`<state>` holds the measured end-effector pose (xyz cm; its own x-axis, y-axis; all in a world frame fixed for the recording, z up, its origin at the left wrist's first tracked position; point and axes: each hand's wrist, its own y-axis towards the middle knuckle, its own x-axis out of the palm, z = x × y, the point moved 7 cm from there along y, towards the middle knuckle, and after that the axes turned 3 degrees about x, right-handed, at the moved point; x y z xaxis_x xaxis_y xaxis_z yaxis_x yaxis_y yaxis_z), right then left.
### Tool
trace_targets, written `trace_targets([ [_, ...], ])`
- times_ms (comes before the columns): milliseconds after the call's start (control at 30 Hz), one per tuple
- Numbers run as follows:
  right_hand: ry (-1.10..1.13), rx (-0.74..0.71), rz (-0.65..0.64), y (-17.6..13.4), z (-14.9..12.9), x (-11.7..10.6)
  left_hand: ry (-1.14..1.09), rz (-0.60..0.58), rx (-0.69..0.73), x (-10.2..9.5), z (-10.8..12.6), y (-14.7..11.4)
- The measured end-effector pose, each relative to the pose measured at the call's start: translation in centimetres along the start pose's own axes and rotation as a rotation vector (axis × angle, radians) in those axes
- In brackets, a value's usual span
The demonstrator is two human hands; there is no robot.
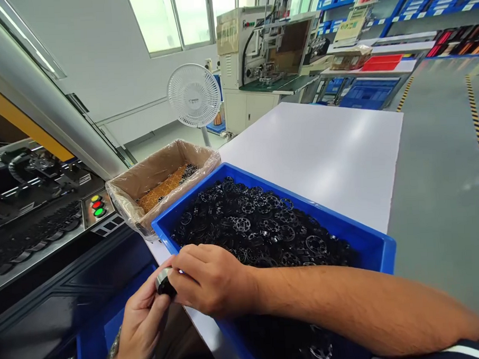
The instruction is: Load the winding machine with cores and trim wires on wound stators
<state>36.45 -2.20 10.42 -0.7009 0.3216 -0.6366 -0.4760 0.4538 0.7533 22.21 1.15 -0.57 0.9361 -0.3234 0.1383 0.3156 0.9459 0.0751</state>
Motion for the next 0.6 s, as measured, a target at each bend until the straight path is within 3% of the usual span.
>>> trace_targets([
  [67,0.096,0.074,-0.004,-0.1,0.8,0.3,0.004,0.005,-0.005,0.1,0.0,-0.2],
  [167,0.295,0.256,0.003,-0.5,2.3,0.9,-0.040,-0.114,0.008,1.2,0.0,-0.6],
  [233,0.381,0.309,-0.020,-0.6,2.7,1.3,-0.040,-0.130,0.046,1.6,0.3,-0.7],
  [367,0.453,0.326,-0.207,-0.3,4.5,1.2,0.073,-0.078,0.105,0.9,1.6,-0.1],
  [433,0.255,0.359,-0.322,-0.4,7.1,0.8,0.172,-0.081,0.146,0.1,2.6,0.5],
  [500,-0.091,0.426,-0.467,-1.1,10.4,0.7,0.248,-0.042,0.184,-1.3,3.5,1.1],
  [600,-0.373,0.484,-0.643,-2.6,14.0,1.4,0.232,0.016,0.137,-3.1,3.5,1.9],
])
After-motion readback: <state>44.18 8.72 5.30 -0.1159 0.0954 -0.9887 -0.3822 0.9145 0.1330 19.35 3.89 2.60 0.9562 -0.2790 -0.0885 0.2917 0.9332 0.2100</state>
